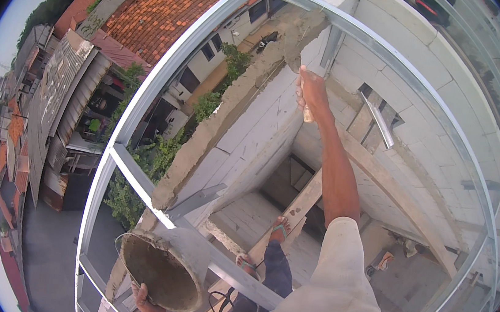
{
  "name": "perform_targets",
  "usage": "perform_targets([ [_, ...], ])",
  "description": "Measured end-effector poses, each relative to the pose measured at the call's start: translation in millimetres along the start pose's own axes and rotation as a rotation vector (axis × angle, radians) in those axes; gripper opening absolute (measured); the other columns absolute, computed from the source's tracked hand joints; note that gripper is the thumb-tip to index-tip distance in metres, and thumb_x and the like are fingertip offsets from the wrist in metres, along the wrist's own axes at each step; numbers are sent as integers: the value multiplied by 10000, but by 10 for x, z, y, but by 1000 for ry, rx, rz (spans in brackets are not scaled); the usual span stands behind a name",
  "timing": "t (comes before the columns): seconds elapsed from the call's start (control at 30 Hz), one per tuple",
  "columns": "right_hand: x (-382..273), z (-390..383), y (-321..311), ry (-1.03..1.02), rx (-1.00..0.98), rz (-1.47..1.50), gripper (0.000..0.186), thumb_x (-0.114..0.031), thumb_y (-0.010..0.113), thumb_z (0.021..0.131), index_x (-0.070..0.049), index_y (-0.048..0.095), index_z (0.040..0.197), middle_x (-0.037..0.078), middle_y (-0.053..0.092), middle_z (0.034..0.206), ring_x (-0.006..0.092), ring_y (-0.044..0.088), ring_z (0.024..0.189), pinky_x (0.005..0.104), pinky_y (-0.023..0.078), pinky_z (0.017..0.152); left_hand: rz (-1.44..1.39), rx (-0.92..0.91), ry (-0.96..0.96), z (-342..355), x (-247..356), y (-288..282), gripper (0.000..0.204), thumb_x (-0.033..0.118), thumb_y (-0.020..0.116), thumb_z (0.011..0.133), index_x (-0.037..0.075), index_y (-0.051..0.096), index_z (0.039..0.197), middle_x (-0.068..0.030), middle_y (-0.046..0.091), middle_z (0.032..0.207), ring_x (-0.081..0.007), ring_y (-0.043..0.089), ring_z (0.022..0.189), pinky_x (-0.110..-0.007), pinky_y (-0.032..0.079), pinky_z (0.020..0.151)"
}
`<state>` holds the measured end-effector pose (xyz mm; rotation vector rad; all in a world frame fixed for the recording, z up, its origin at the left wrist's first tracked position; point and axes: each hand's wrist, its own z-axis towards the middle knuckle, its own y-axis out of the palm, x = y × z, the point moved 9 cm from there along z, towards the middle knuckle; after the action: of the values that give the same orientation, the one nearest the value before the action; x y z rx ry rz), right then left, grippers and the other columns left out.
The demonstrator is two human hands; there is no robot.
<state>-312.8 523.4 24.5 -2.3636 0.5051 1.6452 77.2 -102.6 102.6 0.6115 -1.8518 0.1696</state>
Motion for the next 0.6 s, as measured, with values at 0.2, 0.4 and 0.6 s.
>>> perform_targets([
  [0.2, 795, -213, 336, 87, -47, 11, 492, -532, 503, 1061, -81, 528, 867, 4, 468, 626, 142, 458, 447, 341, 398, 414, 7, -19, 1, 53, -94, -135, 653, 195, 639, 893, 27, 440, 1492, -145, 599, 1365, -291, 605, 1221, -431, 482, 1063],
  [0.4, -13, -165, 40, -415, 79, -613, 304, -337, 611, 993, -41, 650, 1046, 95, 631, 749, 246, 655, 678, 420, 517, 589, -43, -61, -10, 15, -110, -192, 683, 166, 610, 920, 35, 388, 1553, -161, 580, 1416, -322, 593, 1270, -464, 480, 1094],
  [0.6, -1648, 326, 324, -1030, 559, -1821, 135, -151, 649, 920, -145, 777, 964, 65, 751, 920, 271, 733, 939, 469, 507, 798, -15, -7, -21, 3, 1, 47, 600, 210, 646, 880, 14, 479, 1422, -137, 620, 1308, -277, 625, 1181, -426, 503, 1029],
])
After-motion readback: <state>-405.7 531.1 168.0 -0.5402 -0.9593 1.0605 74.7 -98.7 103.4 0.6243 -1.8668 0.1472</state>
